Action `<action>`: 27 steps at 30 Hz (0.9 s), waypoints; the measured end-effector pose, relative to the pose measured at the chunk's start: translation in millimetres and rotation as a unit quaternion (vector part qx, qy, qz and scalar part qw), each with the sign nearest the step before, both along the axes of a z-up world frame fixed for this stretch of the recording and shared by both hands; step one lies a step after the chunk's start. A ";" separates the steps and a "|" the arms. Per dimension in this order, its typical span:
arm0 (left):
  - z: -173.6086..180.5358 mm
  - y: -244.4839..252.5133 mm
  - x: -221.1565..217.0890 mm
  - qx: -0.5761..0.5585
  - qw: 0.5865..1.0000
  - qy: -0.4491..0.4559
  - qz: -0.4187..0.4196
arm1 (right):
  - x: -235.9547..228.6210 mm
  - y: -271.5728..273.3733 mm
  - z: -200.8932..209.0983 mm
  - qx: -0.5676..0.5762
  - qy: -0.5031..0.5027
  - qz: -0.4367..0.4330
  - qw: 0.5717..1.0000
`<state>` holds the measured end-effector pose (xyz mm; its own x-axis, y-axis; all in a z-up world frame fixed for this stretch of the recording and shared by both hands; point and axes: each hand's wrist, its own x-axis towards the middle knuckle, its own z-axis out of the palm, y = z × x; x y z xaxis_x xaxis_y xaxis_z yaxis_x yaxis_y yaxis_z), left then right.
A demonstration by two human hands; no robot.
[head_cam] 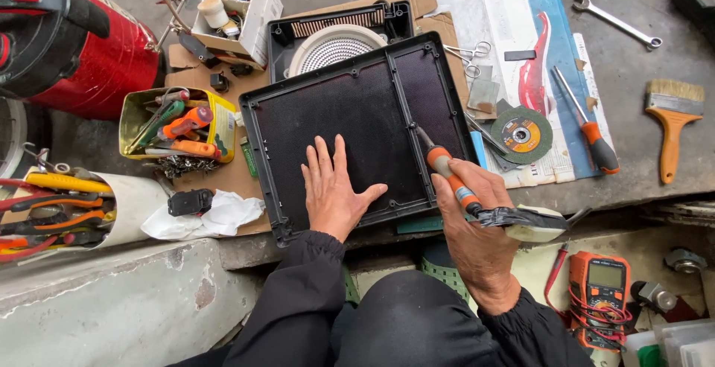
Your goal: Using a soldering iron to weld or repair a plastic casing by melting the edges together.
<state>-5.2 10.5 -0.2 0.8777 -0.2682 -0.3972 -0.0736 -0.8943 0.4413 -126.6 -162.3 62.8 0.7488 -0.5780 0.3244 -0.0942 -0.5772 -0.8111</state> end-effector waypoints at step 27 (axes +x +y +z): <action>-49.0 -97.8 -63.7 -0.103 0.978 -0.182 -0.003 | -39.7 -77.0 46.7 0.251 -0.032 -0.045 0.966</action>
